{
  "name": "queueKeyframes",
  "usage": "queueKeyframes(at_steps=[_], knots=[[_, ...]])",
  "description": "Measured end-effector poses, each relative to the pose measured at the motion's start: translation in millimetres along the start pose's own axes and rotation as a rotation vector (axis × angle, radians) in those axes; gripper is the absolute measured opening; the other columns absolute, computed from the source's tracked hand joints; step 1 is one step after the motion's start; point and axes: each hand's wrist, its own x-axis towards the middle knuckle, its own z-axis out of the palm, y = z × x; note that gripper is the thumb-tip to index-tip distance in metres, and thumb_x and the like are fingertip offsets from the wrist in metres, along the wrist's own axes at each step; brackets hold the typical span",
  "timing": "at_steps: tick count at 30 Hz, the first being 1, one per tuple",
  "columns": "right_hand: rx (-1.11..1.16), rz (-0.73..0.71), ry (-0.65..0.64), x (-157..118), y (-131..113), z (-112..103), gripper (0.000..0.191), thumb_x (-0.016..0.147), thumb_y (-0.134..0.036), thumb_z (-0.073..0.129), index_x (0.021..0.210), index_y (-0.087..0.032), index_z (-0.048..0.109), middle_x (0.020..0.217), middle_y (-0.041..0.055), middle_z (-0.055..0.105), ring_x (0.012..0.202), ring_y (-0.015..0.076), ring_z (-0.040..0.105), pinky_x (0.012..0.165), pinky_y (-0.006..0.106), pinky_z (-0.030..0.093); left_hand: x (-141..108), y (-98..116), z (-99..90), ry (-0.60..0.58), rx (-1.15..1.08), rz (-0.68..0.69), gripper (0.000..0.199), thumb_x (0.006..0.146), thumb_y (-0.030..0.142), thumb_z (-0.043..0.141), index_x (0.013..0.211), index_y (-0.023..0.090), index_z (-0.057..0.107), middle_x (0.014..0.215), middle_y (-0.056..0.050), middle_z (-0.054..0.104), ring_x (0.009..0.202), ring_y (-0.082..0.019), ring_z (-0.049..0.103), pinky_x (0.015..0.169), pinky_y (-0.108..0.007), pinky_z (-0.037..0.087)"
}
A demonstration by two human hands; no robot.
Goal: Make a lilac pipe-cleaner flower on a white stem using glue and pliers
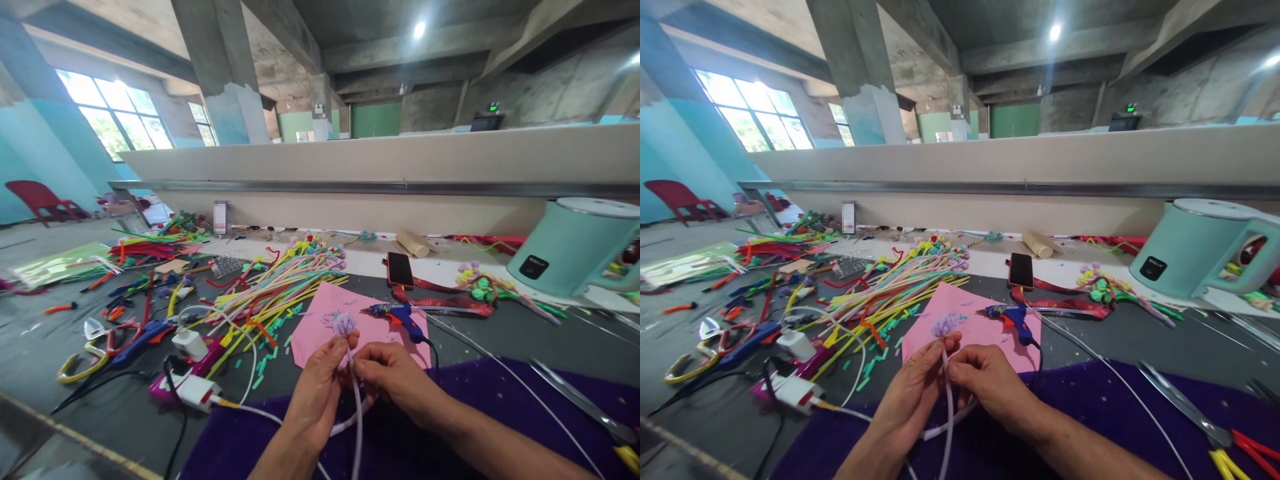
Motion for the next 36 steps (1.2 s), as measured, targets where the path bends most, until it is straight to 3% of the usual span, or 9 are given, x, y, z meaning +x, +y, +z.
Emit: queueKeyframes(at_steps=[4, 10, 21, 36], knots=[[0.080, 0.032, -0.010, -0.1, 0.7, 0.8, 0.020, 0.072, -0.030, 0.059, 0.064, -0.013, 0.052, 0.060, -0.0018, 0.059, 0.040, 0.0037, 0.046, 0.038, 0.015, 0.027, 1.8, -7.8, -0.8, -0.026, -0.001, -0.063, 0.024, 0.072, 0.031, 0.063, 0.085, 0.012, 0.068, 0.075, -0.006, 0.065, 0.059, -0.013, 0.056, 0.049, -0.024, 0.042], [0.002, 0.001, 0.087, 0.9, 1.3, 0.3, 0.018, 0.070, -0.029, 0.057, 0.061, -0.016, 0.048, 0.042, -0.0083, 0.047, 0.031, 0.0037, 0.040, 0.034, 0.015, 0.024, 3.9, -8.4, -2.5, -0.007, 0.019, -0.051, 0.022, 0.069, 0.031, 0.066, 0.081, 0.013, 0.068, 0.073, -0.004, 0.063, 0.064, -0.014, 0.057, 0.061, -0.026, 0.045], [-0.123, -0.001, 0.096, 1.0, 4.6, 0.6, 0.010, 0.071, -0.022, 0.050, 0.062, -0.017, 0.047, 0.040, -0.0087, 0.046, 0.030, 0.0047, 0.041, 0.030, 0.014, 0.026, 8.0, -11.2, -5.7, 0.009, 0.001, -0.065, 0.016, 0.070, 0.028, 0.066, 0.073, 0.013, 0.066, 0.069, -0.002, 0.062, 0.063, -0.012, 0.056, 0.060, -0.024, 0.042], [-0.090, 0.002, 0.094, 3.0, 9.0, 3.5, 0.007, 0.069, -0.018, 0.049, 0.062, -0.016, 0.049, 0.038, -0.0088, 0.047, 0.028, 0.0047, 0.041, 0.029, 0.012, 0.030, 8.1, -9.4, -3.7, 0.080, -0.070, -0.072, 0.010, 0.065, 0.021, 0.065, 0.070, 0.012, 0.065, 0.069, -0.002, 0.063, 0.060, -0.012, 0.058, 0.055, -0.022, 0.043]])
